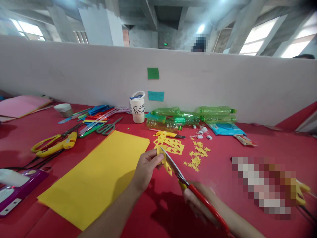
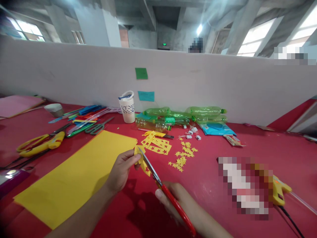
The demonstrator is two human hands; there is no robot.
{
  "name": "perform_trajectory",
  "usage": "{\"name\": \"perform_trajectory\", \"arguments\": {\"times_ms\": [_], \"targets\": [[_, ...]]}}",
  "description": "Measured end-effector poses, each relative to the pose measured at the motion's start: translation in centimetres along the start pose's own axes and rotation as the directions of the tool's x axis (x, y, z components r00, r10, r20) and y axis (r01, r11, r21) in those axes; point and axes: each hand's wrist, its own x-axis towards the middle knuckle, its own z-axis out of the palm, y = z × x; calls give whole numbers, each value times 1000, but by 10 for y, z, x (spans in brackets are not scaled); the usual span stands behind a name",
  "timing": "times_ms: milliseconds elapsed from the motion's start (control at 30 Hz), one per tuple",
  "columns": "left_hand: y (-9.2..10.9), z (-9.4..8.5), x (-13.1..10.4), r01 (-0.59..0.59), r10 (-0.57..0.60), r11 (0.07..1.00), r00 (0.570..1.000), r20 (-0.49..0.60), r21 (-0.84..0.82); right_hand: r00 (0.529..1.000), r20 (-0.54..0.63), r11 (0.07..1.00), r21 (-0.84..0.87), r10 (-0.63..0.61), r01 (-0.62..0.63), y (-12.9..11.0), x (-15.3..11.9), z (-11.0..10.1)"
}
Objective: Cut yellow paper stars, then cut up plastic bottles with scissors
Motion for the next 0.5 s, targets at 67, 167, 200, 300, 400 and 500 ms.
{"name": "perform_trajectory", "arguments": {"times_ms": [67,167,200,300,400,500], "targets": [[-1,0,0,1,-1,1000,1000,2,-8,1000,-6,1000,-7,-11,11,1,2,0],[-1,-1,0,4,-3,1000,1000,5,-15,1000,-23,1000,-9,7,-7,-1,2,2],[-2,-1,0,3,-3,1000,1000,7,-17,1000,-25,1000,-12,18,-19,-4,1,3],[-1,-1,0,1,0,1000,1000,15,-23,999,-11,999,-14,50,-50,-14,-3,5],[-1,-1,0,5,-4,1000,1000,19,-27,998,-3,998,-14,61,-61,-21,-5,6],[-1,-1,0,13,-12,999,1000,17,-32,999,-3,998,-33,54,-54,-22,-5,6]]}}
